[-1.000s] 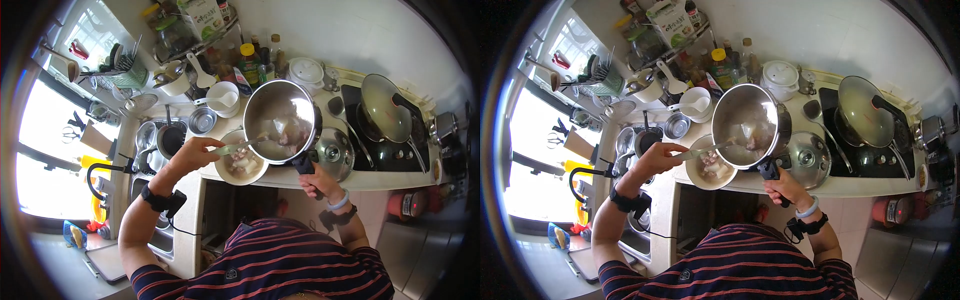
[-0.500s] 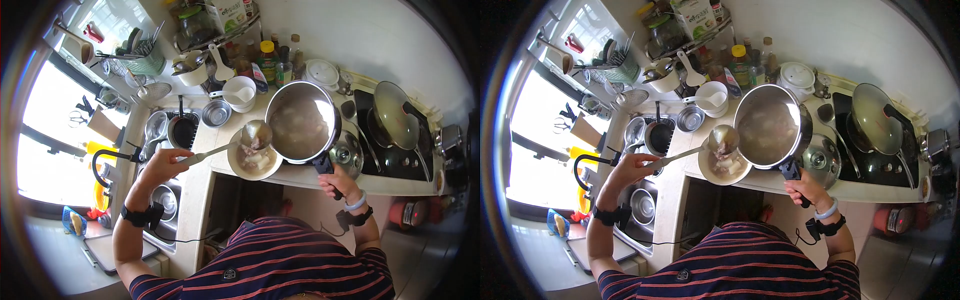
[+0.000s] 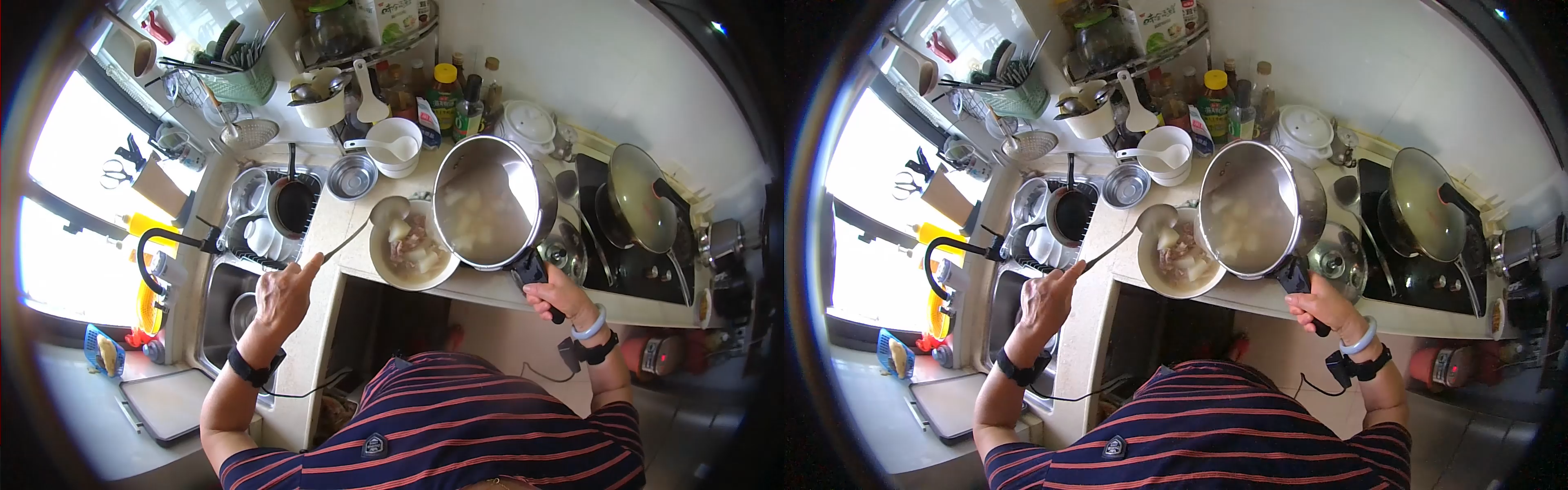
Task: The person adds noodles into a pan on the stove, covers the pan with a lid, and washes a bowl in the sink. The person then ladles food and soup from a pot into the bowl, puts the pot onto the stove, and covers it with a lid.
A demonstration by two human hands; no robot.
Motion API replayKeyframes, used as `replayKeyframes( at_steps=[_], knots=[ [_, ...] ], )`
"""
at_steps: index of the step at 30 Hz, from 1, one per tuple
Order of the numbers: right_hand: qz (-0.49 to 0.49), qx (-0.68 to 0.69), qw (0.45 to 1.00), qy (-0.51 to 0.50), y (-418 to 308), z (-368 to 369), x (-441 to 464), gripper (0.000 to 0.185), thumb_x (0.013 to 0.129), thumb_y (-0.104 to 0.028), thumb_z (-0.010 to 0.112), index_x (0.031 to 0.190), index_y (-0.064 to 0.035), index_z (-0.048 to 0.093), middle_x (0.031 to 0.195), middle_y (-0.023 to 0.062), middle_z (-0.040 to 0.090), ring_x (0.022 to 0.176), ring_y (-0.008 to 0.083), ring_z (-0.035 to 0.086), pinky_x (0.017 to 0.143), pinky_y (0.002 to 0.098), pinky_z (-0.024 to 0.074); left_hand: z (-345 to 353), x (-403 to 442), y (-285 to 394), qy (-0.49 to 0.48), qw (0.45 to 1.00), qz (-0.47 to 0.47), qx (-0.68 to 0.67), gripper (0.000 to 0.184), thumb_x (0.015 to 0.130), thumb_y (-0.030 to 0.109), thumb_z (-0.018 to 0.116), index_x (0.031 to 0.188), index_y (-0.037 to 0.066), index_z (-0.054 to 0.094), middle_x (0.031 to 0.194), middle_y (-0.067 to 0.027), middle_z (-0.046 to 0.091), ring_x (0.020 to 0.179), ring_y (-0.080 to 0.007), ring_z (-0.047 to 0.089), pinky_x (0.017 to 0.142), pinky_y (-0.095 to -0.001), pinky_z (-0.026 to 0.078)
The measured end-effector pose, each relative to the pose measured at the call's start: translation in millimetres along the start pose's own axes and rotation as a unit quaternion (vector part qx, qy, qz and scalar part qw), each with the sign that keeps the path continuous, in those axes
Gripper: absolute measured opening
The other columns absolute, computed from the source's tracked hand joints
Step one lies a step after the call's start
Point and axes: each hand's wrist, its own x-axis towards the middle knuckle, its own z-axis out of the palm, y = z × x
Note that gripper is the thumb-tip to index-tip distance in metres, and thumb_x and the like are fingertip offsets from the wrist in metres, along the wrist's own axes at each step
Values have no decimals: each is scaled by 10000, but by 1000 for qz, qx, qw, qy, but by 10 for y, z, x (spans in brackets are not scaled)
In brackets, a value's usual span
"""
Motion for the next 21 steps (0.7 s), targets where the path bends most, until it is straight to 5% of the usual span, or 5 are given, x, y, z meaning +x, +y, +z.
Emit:
replayKeyframes(
  at_steps=[21],
  knots=[
    [10,-193,978,84,-343,241,-59,264,823,-101,564,972,-5,368,638,21,470,439,64,434,348,231,386,415,-63,-197,78,994,4,-79,398,805,38,506,1177,173,551,649,-94,556,528,-261,561,492,-383,438]
  ],
)
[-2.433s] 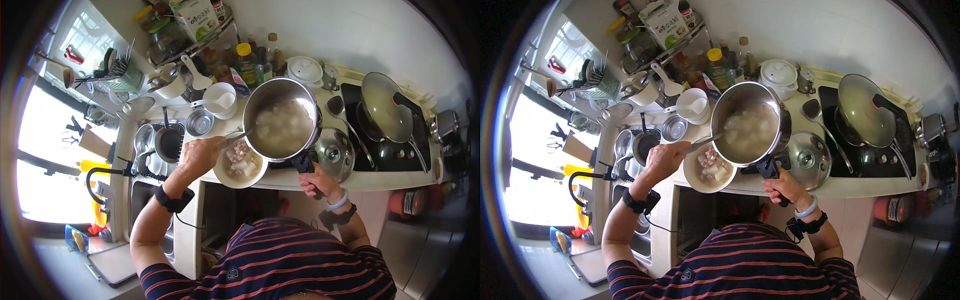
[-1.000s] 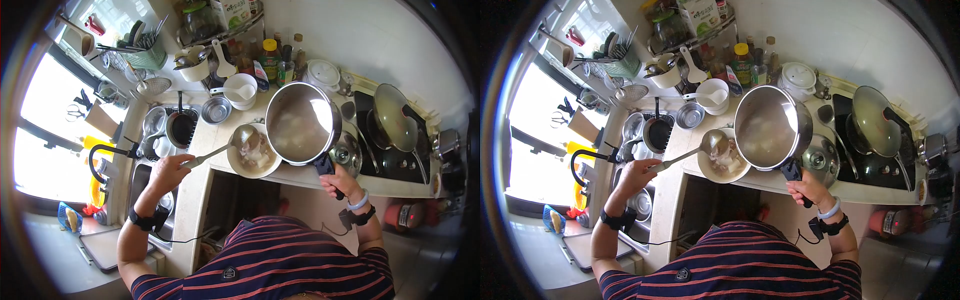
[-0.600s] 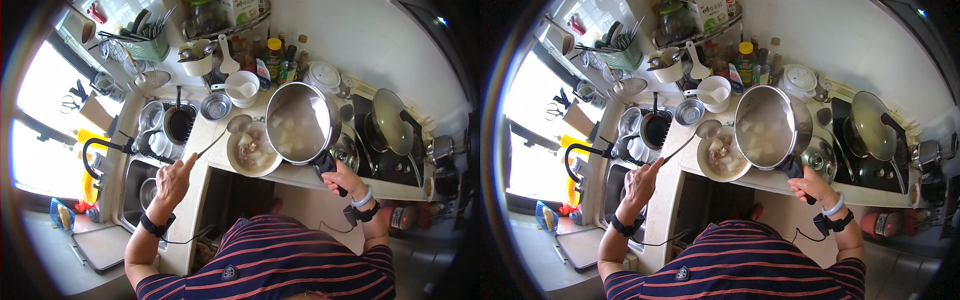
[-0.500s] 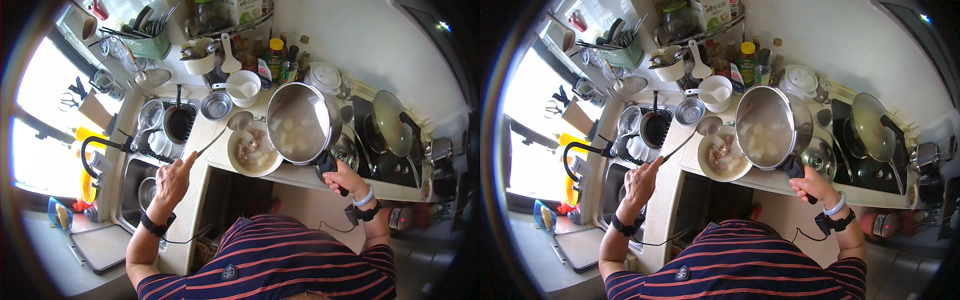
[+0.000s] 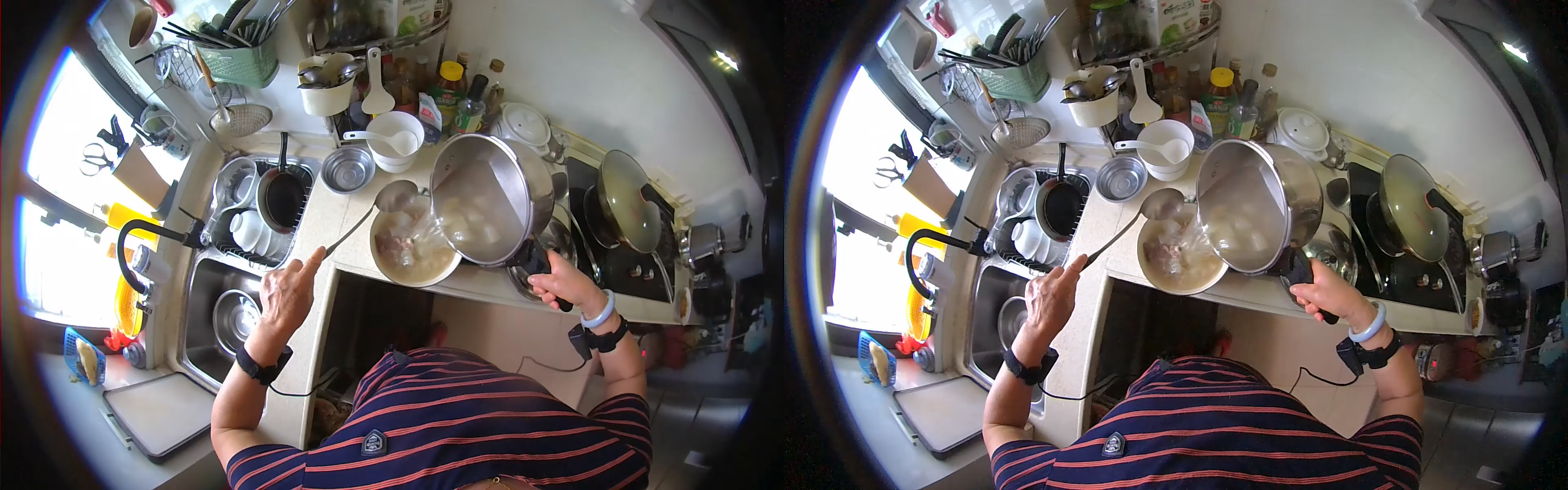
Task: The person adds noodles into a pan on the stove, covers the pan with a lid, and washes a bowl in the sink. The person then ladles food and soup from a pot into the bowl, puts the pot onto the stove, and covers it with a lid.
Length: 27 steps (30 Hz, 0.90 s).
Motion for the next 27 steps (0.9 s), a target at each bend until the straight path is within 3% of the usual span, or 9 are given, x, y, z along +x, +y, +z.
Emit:
replayKeyframes(
  at_steps=[9,11,15,17,18,24,27],
  knots=[
    [13,-35,999,21,-147,76,-26,285,825,-101,568,981,-4,350,636,18,470,441,62,435,348,235,389,51,-60,-99,12,1000,-6,-28,396,800,40,512,1171,170,556,656,-95,565,528,-265,564,493,-383,440],
    [32,-21,999,20,-179,86,-34,373,826,-74,562,1109,4,331,650,14,461,446,48,415,355,218,367,63,-78,-120,14,999,-10,-30,380,802,46,517,1158,169,567,653,-93,566,527,-265,567,489,-378,441],
    [25,0,1000,10,-218,98,-44,374,825,-77,566,1109,7,338,649,13,460,447,46,414,354,217,368,64,-94,-168,33,998,-17,-52,359,806,51,518,1142,162,578,630,-89,552,517,-267,564,484,-376,439],
    [15,15,1000,5,-247,109,-69,237,821,-87,570,956,-29,383,629,3,463,436,46,421,346,221,372,51,-91,-185,26,997,-46,-65,325,803,60,542,1111,146,596,624,-95,563,540,-263,583,494,-371,450],
    [15,16,1000,6,-260,102,-81,237,821,-87,570,956,-29,383,629,3,463,436,46,421,346,221,372,56,-85,-199,26,997,-44,-65,325,803,60,542,1111,146,596,624,-95,563,540,-263,583,494,-371,450],
    [25,95,995,-19,-288,13,-109,274,813,-100,596,984,-46,389,641,11,472,443,46,423,357,216,376,45,-91,-247,52,979,-91,-174,298,801,107,594,1098,124,606,820,-139,656,706,-277,647,603,-345,498],
    [26,97,995,-12,-324,41,-137,275,810,-99,596,985,-45,391,642,10,470,442,44,419,357,215,374,-19,-107,-243,5,970,-145,-197,304,801,104,594,1105,116,603,889,-142,656,753,-286,651,645,-337,506]
  ],
)
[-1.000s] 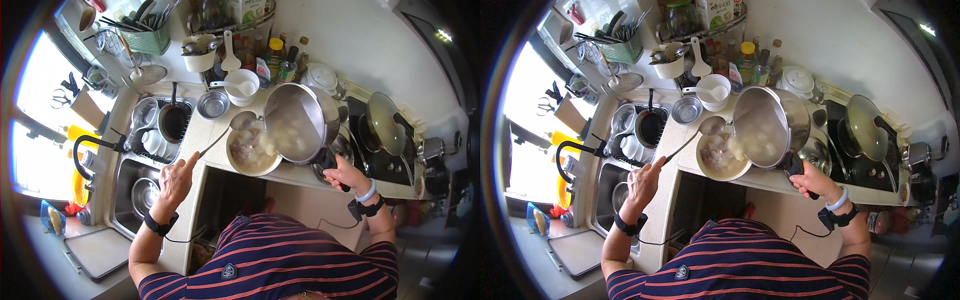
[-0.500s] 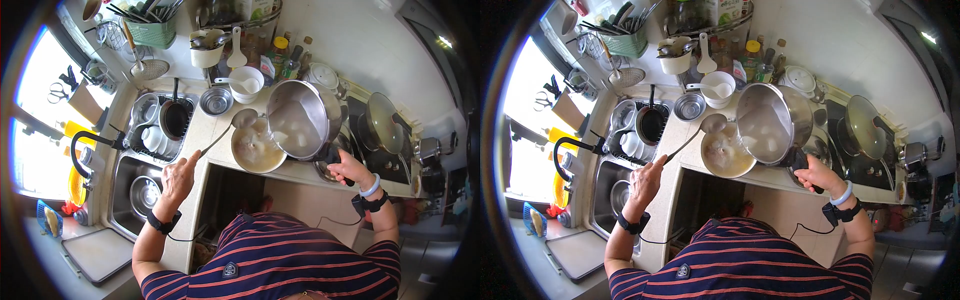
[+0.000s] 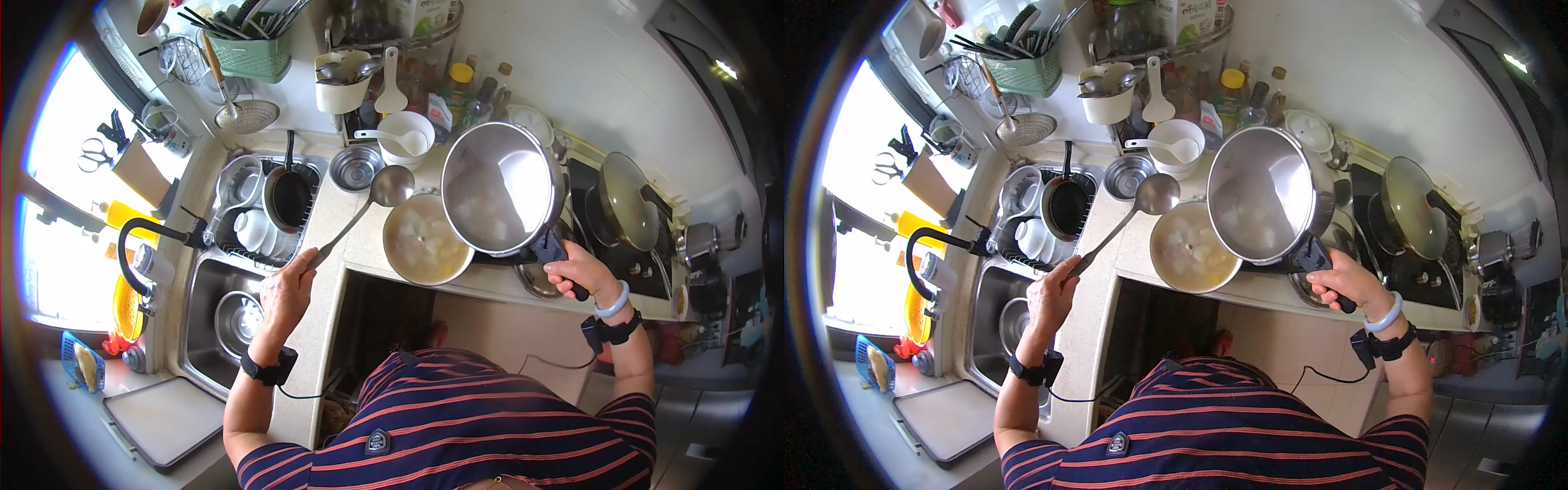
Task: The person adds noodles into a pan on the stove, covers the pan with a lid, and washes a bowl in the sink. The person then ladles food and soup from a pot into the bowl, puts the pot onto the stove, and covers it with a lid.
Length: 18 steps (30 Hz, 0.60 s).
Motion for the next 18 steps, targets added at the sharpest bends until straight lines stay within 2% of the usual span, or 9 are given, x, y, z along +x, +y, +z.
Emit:
replayKeyframes(
  at_steps=[3,5,18],
  knots=[
    [-18,-36,999,1,-28,27,2,248,815,-112,585,952,-40,392,652,5,474,454,39,430,354,216,378,-5,-11,-25,-3,1000,-10,7,299,800,88,592,1098,109,607,892,-146,657,765,-285,652,661,-332,509],
    [-9,-90,995,44,-31,50,12,240,813,-103,571,959,-29,396,654,4,473,452,43,435,351,218,378,21,-32,-59,32,999,34,-13,298,803,80,585,1099,108,608,900,-145,658,767,-285,654,663,-331,510],
    [-5,-201,979,42,-257,178,-79,189,809,-100,558,913,-27,419,632,6,476,431,50,434,341,222,375,147,-34,-236,44,997,66,-8,303,797,96,600,1098,128,614,830,-135,660,699,-282,650,590,-337,503]
  ],
)
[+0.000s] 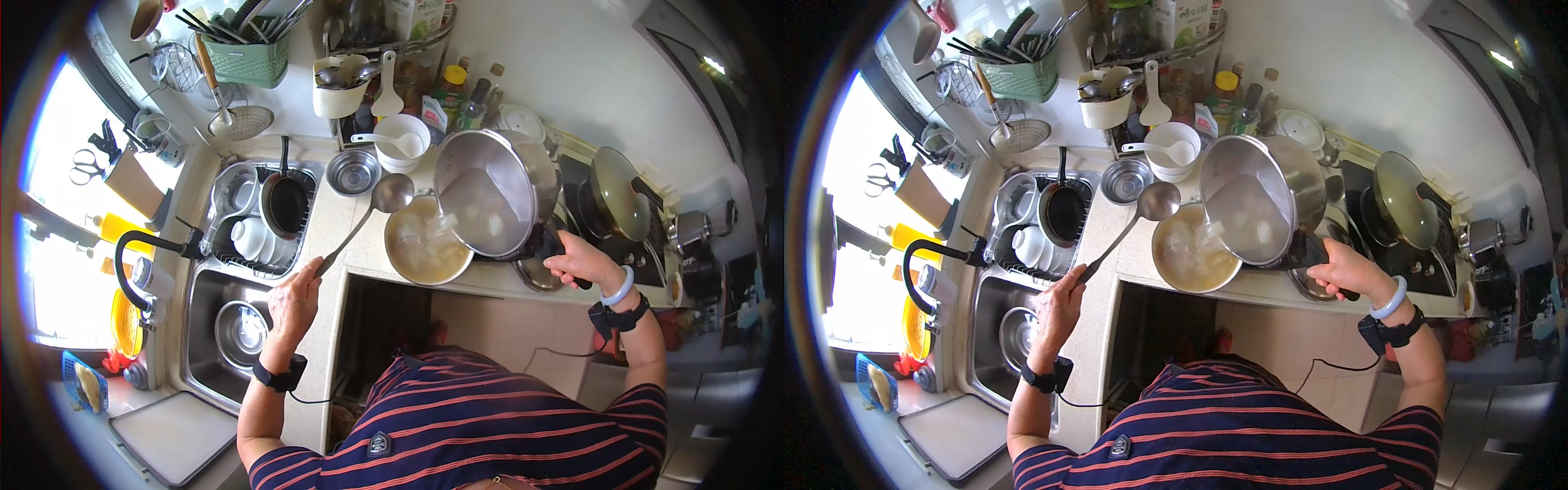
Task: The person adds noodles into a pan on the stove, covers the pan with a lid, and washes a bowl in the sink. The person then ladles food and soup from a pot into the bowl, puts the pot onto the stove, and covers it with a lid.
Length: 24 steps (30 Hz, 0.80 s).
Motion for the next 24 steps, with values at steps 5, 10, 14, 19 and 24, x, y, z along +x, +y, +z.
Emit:
replayKeyframes(
  at_steps=[5,10,14,19,24],
  knots=[
    [25,125,991,-29,37,-122,1,181,810,-106,583,876,-42,427,638,2,481,426,39,419,343,213,365,57,-13,-55,-13,1000,-15,-19,303,793,105,606,1095,133,614,833,-134,660,705,-279,650,613,-341,504],
    [19,199,978,-52,124,-206,-44,181,809,-117,597,875,-45,445,632,-2,472,415,30,390,342,200,339,78,-29,-22,-25,998,-46,-28,305,795,124,610,1100,134,609,822,-123,661,708,-279,649,629,-356,501],
    [-4,272,959,-74,249,-222,-119,189,809,-124,594,915,-25,472,617,-11,452,408,27,368,338,199,322,85,-46,133,-63,990,-123,-10,295,795,142,615,1089,128,604,815,-121,657,706,-290,643,631,-374,494],
    [-47,397,910,-110,744,-261,-125,183,825,-98,552,964,-13,469,611,-23,427,398,10,343,331,179,306,218,-131,368,-30,995,-80,54,245,805,136,605,1047,103,594,845,-145,650,751,-305,635,640,-382,489],
    [-99,468,866,-146,1123,-370,-299,169,824,-61,526,966,-6,453,615,-26,416,383,-5,302,319,161,290,299,-230,953,86,988,-46,122,166,815,98,576,979,78,593,835,-141,646,724,-316,630,609,-386,482]
  ],
)
